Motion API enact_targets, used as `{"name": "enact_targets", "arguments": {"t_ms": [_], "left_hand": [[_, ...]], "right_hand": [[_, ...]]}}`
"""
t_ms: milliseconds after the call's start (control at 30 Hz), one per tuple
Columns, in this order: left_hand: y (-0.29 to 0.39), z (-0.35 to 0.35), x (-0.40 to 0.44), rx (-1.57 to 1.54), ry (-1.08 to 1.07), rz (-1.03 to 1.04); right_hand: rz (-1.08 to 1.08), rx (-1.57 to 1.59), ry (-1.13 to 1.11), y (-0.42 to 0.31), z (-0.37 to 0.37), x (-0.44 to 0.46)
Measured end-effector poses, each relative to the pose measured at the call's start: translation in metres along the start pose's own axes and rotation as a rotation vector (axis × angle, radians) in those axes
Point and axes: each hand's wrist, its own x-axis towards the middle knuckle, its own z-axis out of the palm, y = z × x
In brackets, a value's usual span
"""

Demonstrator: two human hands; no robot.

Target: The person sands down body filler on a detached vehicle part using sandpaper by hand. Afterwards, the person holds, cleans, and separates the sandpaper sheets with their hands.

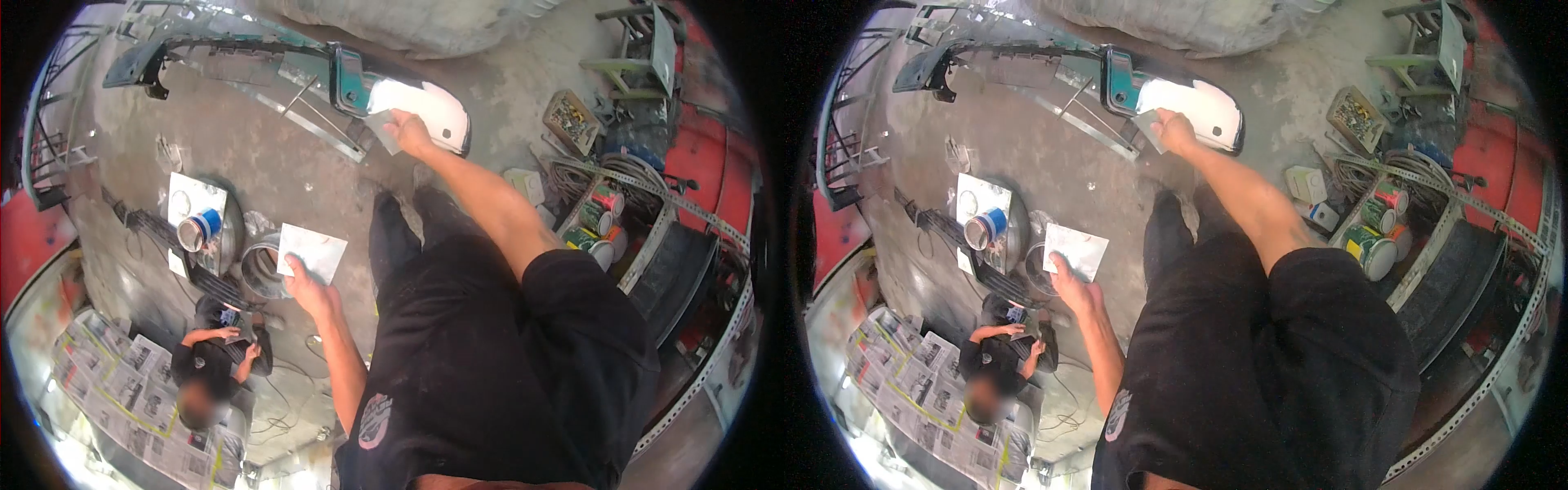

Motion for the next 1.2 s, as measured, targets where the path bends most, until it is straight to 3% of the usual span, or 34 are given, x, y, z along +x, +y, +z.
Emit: {"name": "enact_targets", "arguments": {"t_ms": [100, 167, 233, 267, 333, 367, 433, 533, 667, 733, 867, 933, 1000, 1100, 1200], "left_hand": [[-0.005, 0.010, 0.004, -0.120, -0.040, -0.035], [-0.004, 0.025, 0.002, -0.251, -0.081, -0.069], [-0.006, 0.040, 0.005, -0.318, -0.123, -0.088], [-0.007, 0.047, 0.006, -0.370, -0.173, -0.126], [-0.001, 0.067, -0.003, -0.438, -0.210, -0.170], [-0.001, 0.075, -0.004, -0.475, -0.245, -0.132], [0.011, 0.089, -0.014, -0.535, -0.321, -0.096], [0.029, 0.104, -0.040, -0.558, -0.384, -0.014], [0.053, 0.103, -0.064, -0.482, -0.347, 0.141], [0.058, 0.102, -0.073, -0.378, -0.331, 0.275], [0.069, 0.107, -0.097, -0.412, -0.378, 0.228], [0.069, 0.111, -0.108, -0.442, -0.408, 0.221], [0.069, 0.115, -0.118, -0.471, -0.422, 0.177], [0.072, 0.119, -0.138, -0.473, -0.474, 0.184], [0.079, 0.127, -0.157, -0.472, -0.495, 0.177]], "right_hand": [[-0.153, 0.114, -0.115, -0.032, -0.023, -0.030], [-0.275, 0.183, -0.027, -0.052, -0.038, -0.058], [-0.116, 0.319, -0.168, -0.115, -0.089, -0.102], [-0.141, 0.323, -0.177, -0.127, -0.099, -0.118], [-0.543, 0.339, -0.050, -0.143, -0.116, -0.141], [-0.563, 0.347, -0.054, -0.153, -0.127, -0.150], [-0.872, 0.308, -0.019, -0.166, -0.150, -0.160], [-0.936, 0.036, -0.038, -0.135, -0.158, -0.156], [-0.868, -0.004, 0.020, -0.118, -0.184, -0.160], [-0.973, 0.084, 0.110, -0.134, -0.208, -0.163], [-0.907, 0.294, 0.103, -0.163, -0.235, -0.174], [-0.418, 0.580, -0.145, -0.167, -0.247, -0.180], [-0.415, 0.633, -0.152, -0.160, -0.247, -0.175], [-0.618, 0.549, -0.073, -0.169, -0.259, -0.181], [-0.601, 0.641, -0.096, -0.176, -0.271, -0.191]]}}
